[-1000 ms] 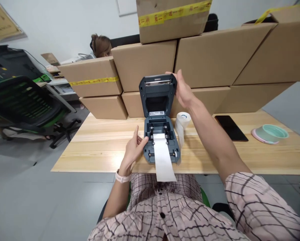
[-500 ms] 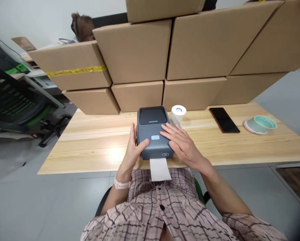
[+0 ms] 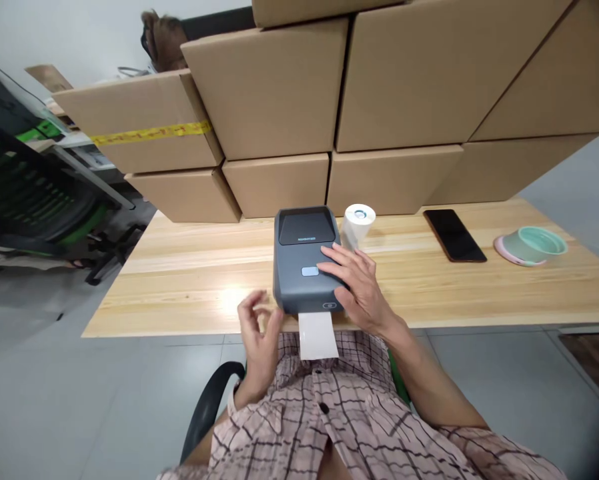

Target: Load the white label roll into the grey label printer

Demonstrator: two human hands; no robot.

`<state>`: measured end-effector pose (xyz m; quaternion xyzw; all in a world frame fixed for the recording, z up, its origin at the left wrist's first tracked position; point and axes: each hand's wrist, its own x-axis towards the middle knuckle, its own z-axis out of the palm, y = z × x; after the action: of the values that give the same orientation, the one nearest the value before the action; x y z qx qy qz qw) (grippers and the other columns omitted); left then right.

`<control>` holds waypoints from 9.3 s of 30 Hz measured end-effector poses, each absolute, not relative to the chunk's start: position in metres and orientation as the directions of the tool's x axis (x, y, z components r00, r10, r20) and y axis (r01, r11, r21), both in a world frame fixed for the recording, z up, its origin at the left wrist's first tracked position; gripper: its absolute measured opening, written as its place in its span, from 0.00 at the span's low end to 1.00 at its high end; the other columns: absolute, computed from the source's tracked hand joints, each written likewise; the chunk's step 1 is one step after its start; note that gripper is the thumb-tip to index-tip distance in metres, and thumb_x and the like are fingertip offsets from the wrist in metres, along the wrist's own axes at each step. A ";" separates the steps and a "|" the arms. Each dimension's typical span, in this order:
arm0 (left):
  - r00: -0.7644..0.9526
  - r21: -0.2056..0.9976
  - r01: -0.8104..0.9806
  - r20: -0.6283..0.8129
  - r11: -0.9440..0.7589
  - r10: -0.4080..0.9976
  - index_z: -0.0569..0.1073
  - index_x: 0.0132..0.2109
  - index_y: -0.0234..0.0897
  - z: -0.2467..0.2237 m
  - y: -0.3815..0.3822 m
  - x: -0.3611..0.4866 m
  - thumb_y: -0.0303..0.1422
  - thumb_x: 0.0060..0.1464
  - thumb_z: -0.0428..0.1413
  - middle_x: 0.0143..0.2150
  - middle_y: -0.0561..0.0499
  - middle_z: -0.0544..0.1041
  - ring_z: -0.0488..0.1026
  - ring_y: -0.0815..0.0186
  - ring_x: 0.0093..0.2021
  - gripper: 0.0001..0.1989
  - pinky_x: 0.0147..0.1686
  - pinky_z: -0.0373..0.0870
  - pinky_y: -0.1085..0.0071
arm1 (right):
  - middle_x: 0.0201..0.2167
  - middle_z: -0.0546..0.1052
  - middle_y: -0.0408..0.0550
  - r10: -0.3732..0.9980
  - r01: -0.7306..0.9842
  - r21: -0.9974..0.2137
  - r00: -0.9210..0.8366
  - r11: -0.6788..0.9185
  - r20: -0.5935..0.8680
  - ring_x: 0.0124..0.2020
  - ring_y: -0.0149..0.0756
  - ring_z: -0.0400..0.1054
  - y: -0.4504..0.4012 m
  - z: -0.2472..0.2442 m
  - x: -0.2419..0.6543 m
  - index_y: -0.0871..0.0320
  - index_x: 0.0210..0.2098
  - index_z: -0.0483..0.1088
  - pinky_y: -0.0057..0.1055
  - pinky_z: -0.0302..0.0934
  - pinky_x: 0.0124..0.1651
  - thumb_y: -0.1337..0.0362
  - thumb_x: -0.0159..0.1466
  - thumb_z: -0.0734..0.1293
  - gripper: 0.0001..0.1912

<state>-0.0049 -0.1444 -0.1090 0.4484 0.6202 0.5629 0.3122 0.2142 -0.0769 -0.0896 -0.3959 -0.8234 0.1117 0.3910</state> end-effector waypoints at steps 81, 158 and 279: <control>0.170 0.995 -0.065 0.086 -0.076 0.982 0.49 0.77 0.37 -0.107 0.014 -0.023 0.22 0.39 0.57 0.80 0.43 0.51 0.49 0.54 0.79 0.57 0.77 0.47 0.62 | 0.48 0.83 0.50 0.833 0.325 -0.916 -0.552 0.234 0.017 0.55 0.50 0.76 0.015 -0.042 0.350 0.43 0.64 0.71 0.53 0.67 0.60 0.51 0.60 0.77 0.34; 0.169 0.979 -0.205 0.032 0.004 0.985 0.67 0.70 0.40 -0.104 0.010 -0.021 0.25 0.41 0.61 0.73 0.45 0.66 0.60 0.48 0.74 0.45 0.75 0.51 0.52 | 0.76 0.57 0.59 0.576 0.562 -0.357 -0.814 0.746 -0.078 0.76 0.56 0.52 -0.050 -0.045 0.212 0.54 0.73 0.59 0.56 0.53 0.74 0.38 0.68 0.64 0.42; -0.448 0.951 -0.172 0.158 -0.259 0.880 0.65 0.70 0.35 -0.129 -0.114 0.034 0.50 0.68 0.48 0.73 0.39 0.66 0.65 0.53 0.72 0.32 0.68 0.67 0.61 | 0.77 0.55 0.49 0.918 0.349 -0.860 -0.001 0.372 0.396 0.77 0.50 0.49 -0.119 -0.131 0.194 0.46 0.76 0.46 0.59 0.48 0.76 0.51 0.76 0.56 0.32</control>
<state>0.0340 -0.1142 -0.1289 0.3686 0.4802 0.7024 0.3743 0.1936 -0.1190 -0.1314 -0.4870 -0.6507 0.2776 0.5123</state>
